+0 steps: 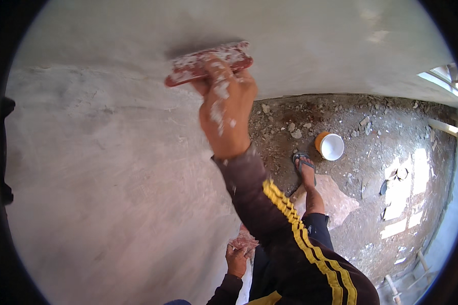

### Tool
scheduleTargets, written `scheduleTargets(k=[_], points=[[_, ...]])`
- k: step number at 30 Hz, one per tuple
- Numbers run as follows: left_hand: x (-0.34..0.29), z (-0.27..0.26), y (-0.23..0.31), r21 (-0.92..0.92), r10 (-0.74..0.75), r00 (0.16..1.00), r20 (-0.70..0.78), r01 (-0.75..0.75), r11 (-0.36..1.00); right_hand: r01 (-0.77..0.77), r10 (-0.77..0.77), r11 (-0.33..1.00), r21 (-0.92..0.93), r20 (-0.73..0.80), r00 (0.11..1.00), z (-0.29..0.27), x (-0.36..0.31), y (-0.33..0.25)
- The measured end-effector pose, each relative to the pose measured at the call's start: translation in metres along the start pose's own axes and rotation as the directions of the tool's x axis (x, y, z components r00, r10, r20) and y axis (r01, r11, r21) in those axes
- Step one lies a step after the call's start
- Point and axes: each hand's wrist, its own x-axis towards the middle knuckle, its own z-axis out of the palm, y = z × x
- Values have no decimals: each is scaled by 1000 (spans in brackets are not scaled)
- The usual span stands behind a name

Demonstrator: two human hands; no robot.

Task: The person smooths a freshly plastered wall using two flexible trowels. They repeatedly wipe the wall surface, occasionally dipping the trowels into a bucket of water to clean them, and continue smoothing different sections of the wall.

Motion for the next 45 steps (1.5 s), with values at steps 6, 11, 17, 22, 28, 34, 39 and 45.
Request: scheduleTargets(k=[6, 11, 17, 22, 28, 34, 39, 45], points=[[8, 2, 2, 19, -6, 997, -81, 7, 1000, -169, 147, 978, -122, -171, 974, -86, -70, 3], [29, -7, -44, -43, -103, 990, -93, 99, 994, -367, 322, 929, -42, -397, 859, -335, -25, 75], [60, -26, -115, -204, -272, 951, -146, 240, 949, -343, 314, 938, -42, -313, 896, -535, 54, 147], [76, -32, -138, -196, -266, 944, -197, 228, 954, 117, 91, 386, -915, 164, 982, -586, 103, 176], [92, -16, -122, -198, -227, 955, -191, 189, 962, -299, 252, 945, -135, -281, 926, -529, 121, 162], [127, 30, -65, -201, -77, 975, -207, 34, 979, -84, 233, 509, -856, 43, 971, -440, 75, 79], [186, 88, 20, -347, 113, 993, -24, -114, 931, -143, 238, 415, -899, -44, 970, -386, -15, -23], [196, 158, 76, -367, 205, 955, 213, -116, 923, -271, 189, 825, -496, -208, 960, -298, -79, -92]])
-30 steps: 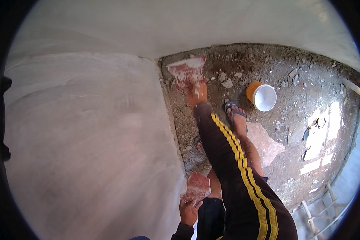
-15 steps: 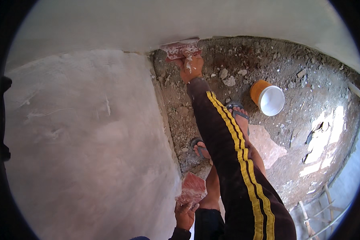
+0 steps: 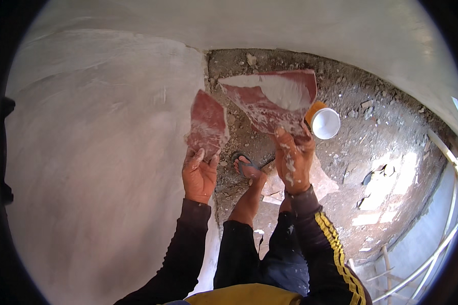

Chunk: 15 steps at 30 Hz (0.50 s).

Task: The person smooths a freshly plastered wall using two flexible trowels. They repeatedly wipe the wall surface, occasionally dipping the trowels into a bucket of water to clean them, and continue smoothing different sections of the wall.

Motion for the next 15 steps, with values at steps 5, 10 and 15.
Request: scheduleTargets(k=[5, 10, 15], points=[[-18, 48, 14, -25, -23, 983, 181, 28, 999, 105, -104, 994, 37, -19, 994, 22, -31, -37], [-39, 88, 37, -21, 8, 978, 207, -4, 1000, 256, -256, 967, 5, 60, 965, 29, -57, -57], [-45, 110, 60, -72, 40, 953, 301, -19, 997, 414, -401, 907, -78, 140, 905, 47, -72, -61]])
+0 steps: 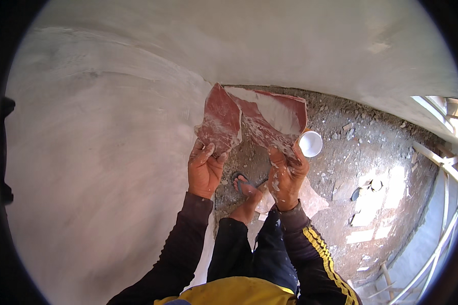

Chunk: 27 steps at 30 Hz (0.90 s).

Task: The person smooths a freshly plastered wall using two flexible trowels. They repeatedly wipe the wall surface, occasionally dipping the trowels into a bucket of water to clean them, and continue smoothing different sections of the wall.

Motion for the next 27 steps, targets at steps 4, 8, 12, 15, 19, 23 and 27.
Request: scheduleTargets(k=[4, 8, 12, 15, 19, 23, 27], points=[[-6, 6, 14, 39, 24, 998, 62, -27, 999, 153, -161, 983, 99, 90, 983, 13, 2, -11], [-9, 6, 23, 100, 42, 996, 73, -49, 994, 224, -232, 973, 64, 194, 953, 19, 4, -22], [-12, 4, 28, 86, 44, 993, 106, -54, 995, 237, -197, 963, -130, 264, 944, 21, 5, -26], [-17, 4, 35, 68, 20, 990, 136, -30, 997, 258, -221, 961, -96, 285, 932, 25, 6, -26], [-16, 5, 39, 74, -14, 986, 165, 2, 997, 259, -218, 961, -93, 320, 922, 34, 8, -29], [-25, 17, 47, 128, -39, 986, 160, 18, 992, 238, -149, 933, -268, 314, 938, 50, 7, -40], [-32, 30, 53, 145, -53, 979, 199, 24, 989, 275, -154, 880, -388, 315, 937, 64, 8, -50]])
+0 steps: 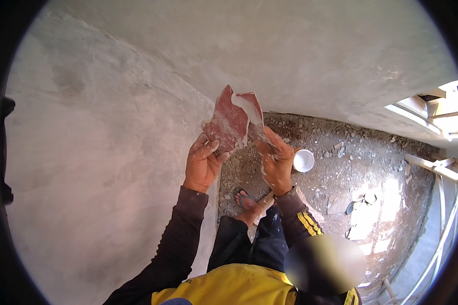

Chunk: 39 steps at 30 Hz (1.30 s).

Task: The person smooths a freshly plastered wall using two flexible trowels. They repeatedly wipe the wall surface, occasionally dipping the trowels into a bucket of water to clean them, and continue smoothing different sections of the wall.

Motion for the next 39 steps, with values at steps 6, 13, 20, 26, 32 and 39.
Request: scheduleTargets(k=[6, 13, 20, 26, 32, 39], points=[[-2, 11, 4, 36, 5, 1000, 14, -5, 999, 48, -43, 952, -304, 24, 999, -4, 11, -11], [-5, 15, 5, -6, -19, 997, 70, 20, 1000, 17, 9, 934, -356, 72, 997, -3, 24, 3], [-4, 9, -2, -109, 13, 999, 40, -9, 994, -108, 128, 984, 141, -139, 982, -5, 24, -11], [-7, 17, 0, -126, 5, 997, 78, 4, 992, 74, -76, 983, -165, -7, 997, 11, 26, -43], [-12, 31, 6, -107, 37, 994, 105, -26, 994, 61, 0, 908, -414, 144, 990, 5, 19, -22], [-16, 46, 48, -41, 398, 908, 131, -396, 917, -242, 343, 832, 500, -121, 931, -32, 9, -41]])
